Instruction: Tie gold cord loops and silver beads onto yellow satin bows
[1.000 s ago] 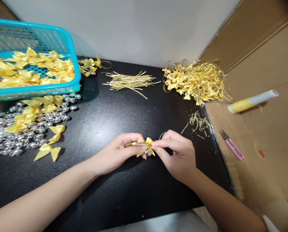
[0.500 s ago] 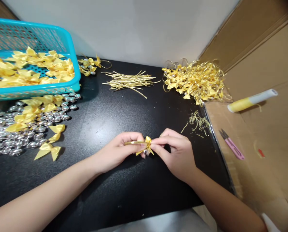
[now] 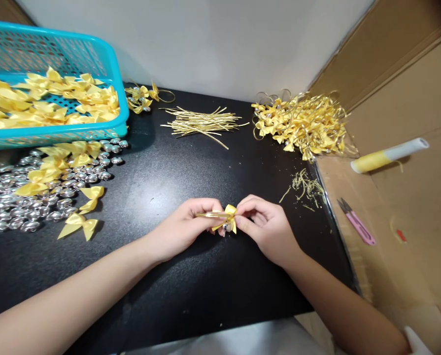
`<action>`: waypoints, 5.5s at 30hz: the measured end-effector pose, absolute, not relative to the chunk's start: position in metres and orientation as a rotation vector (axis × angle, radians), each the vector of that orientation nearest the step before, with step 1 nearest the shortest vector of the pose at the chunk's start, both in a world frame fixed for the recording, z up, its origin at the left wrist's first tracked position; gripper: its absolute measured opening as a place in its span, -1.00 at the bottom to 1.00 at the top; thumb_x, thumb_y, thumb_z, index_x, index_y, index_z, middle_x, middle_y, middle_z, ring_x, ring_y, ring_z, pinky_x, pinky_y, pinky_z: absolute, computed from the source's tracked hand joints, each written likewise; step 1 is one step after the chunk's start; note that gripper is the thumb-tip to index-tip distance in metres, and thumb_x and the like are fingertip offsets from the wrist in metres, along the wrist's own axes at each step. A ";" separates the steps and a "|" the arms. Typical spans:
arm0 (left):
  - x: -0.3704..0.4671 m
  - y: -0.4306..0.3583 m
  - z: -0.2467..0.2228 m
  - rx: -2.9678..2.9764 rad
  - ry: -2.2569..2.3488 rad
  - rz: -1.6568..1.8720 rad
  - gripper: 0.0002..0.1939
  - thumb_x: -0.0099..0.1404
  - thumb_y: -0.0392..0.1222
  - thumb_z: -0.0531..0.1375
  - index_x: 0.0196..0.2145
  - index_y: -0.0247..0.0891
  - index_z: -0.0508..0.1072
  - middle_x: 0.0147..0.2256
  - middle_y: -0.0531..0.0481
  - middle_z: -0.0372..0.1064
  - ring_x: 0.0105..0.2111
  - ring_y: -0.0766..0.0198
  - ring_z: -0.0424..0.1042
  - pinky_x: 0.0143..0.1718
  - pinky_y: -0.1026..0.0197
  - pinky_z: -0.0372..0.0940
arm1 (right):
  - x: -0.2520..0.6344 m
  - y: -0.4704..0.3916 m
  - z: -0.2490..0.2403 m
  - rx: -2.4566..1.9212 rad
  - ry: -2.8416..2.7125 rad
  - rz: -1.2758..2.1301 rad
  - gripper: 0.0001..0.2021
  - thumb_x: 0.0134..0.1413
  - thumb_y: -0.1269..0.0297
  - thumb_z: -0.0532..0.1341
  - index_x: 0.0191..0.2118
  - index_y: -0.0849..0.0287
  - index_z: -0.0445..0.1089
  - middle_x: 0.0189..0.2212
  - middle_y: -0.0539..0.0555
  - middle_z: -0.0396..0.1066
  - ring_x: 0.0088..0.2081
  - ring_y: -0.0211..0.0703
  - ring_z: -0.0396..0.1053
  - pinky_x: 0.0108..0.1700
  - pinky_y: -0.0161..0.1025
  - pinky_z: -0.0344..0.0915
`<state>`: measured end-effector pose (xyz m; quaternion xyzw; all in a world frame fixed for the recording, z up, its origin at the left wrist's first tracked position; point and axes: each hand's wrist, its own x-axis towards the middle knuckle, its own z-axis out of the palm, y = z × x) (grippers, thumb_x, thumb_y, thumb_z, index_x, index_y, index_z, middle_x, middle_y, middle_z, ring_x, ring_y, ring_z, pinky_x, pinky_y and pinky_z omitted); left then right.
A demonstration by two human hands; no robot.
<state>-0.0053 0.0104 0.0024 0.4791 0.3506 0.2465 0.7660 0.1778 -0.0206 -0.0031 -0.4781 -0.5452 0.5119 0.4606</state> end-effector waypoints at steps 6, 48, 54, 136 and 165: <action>-0.005 0.011 0.001 1.033 0.765 0.535 -0.73 0.27 -0.14 0.21 -0.55 -0.30 0.35 -0.53 0.09 0.35 -0.46 0.38 0.25 -0.36 0.28 0.09 | 0.179 -0.020 -0.007 -1.175 -1.275 1.407 -0.95 -0.02 0.36 0.32 -0.42 0.16 0.44 -0.43 -0.01 0.43 -0.39 -0.32 0.38 -0.29 -0.32 0.36; -0.012 0.015 -0.005 1.064 0.659 0.500 -0.68 0.37 -0.05 0.17 -0.49 -0.28 0.39 -0.47 0.12 0.34 -0.43 0.41 0.26 -0.34 0.29 0.11 | 0.180 -0.027 0.010 -1.258 -1.661 0.892 -0.88 0.07 0.51 0.23 -0.44 0.19 0.39 -0.51 -0.04 0.40 -0.45 -0.36 0.31 -0.35 -0.36 0.26; -0.010 0.014 -0.002 1.069 0.714 0.495 -0.70 0.34 -0.13 0.17 -0.52 -0.29 0.34 -0.51 0.11 0.31 -0.45 0.40 0.24 -0.35 0.29 0.10 | 0.181 -0.025 0.014 -1.216 -1.809 0.642 -0.85 0.08 0.54 0.21 -0.46 0.20 0.36 -0.57 -0.07 0.32 -0.49 -0.36 0.25 -0.39 -0.35 0.22; -0.008 0.012 0.002 1.112 0.768 0.495 -0.78 0.26 -0.18 0.17 -0.52 -0.28 0.37 -0.53 0.14 0.28 -0.46 0.39 0.22 -0.36 0.29 0.08 | 0.173 -0.030 0.004 -1.200 -1.638 0.733 -0.88 0.06 0.56 0.24 -0.43 0.23 0.41 -0.57 -0.05 0.31 -0.48 -0.37 0.26 -0.41 -0.38 0.23; -0.003 0.011 0.006 1.161 0.845 0.477 -0.76 0.27 -0.15 0.15 -0.52 -0.29 0.34 -0.54 0.12 0.26 -0.47 0.39 0.21 -0.38 0.30 0.11 | 0.165 -0.034 -0.007 -1.273 -1.423 1.067 -0.85 0.14 0.38 0.19 -0.45 0.16 0.29 -0.63 -0.14 0.13 -0.55 -0.38 0.12 -0.43 -0.34 0.12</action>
